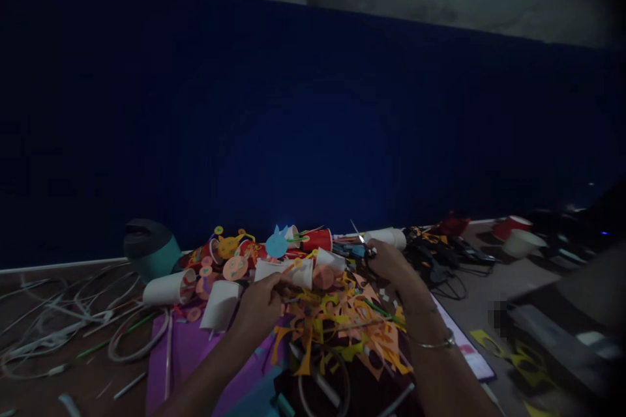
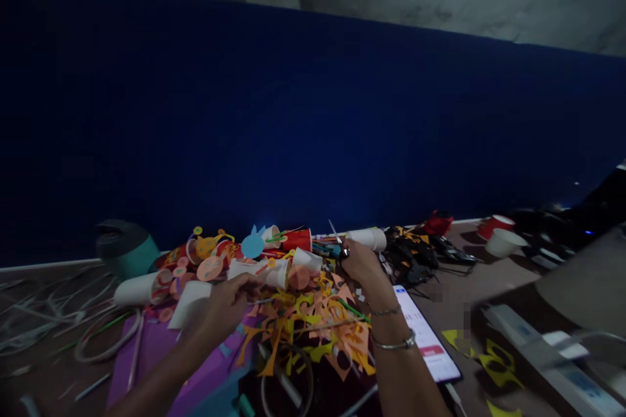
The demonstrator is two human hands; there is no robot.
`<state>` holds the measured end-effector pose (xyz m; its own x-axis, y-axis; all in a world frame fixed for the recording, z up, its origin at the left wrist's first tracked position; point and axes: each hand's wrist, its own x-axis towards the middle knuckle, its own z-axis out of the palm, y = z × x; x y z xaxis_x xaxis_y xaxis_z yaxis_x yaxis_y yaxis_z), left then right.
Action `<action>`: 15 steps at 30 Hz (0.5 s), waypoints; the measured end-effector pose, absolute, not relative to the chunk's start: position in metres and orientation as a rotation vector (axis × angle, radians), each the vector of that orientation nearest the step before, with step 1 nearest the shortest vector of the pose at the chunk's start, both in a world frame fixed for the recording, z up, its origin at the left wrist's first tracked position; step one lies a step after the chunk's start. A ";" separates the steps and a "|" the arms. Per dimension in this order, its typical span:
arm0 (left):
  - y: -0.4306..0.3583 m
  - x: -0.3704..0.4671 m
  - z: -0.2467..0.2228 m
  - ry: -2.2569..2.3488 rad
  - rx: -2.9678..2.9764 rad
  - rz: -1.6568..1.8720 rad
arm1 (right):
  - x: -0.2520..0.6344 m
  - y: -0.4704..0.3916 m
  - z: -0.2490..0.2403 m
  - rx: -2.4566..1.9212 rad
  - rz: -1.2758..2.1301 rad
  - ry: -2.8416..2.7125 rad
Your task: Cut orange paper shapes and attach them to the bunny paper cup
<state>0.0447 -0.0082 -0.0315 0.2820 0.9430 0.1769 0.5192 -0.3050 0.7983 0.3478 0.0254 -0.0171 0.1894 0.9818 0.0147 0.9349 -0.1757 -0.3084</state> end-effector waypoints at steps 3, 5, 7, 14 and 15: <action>-0.010 0.045 -0.030 1.322 1.969 0.873 | 0.345 0.027 -0.018 -2.167 0.283 -1.854; -0.010 0.046 -0.030 1.324 1.977 0.869 | 0.340 0.028 -0.020 -2.117 0.301 -1.898; -0.010 0.046 -0.030 1.323 1.967 0.876 | 0.334 0.030 -0.026 -2.084 0.318 -1.942; -0.006 0.042 -0.031 1.325 1.935 0.921 | 0.324 0.035 -0.048 -2.079 0.390 -2.008; -0.006 0.041 -0.030 1.322 1.926 0.930 | 0.324 0.035 -0.050 -2.085 0.403 -2.008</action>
<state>0.0413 -0.0058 -0.0303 0.2520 0.9459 0.2045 0.5116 -0.3096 0.8015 0.3236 0.0353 -0.0500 0.0298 0.9985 -0.0454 0.9386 -0.0436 -0.3422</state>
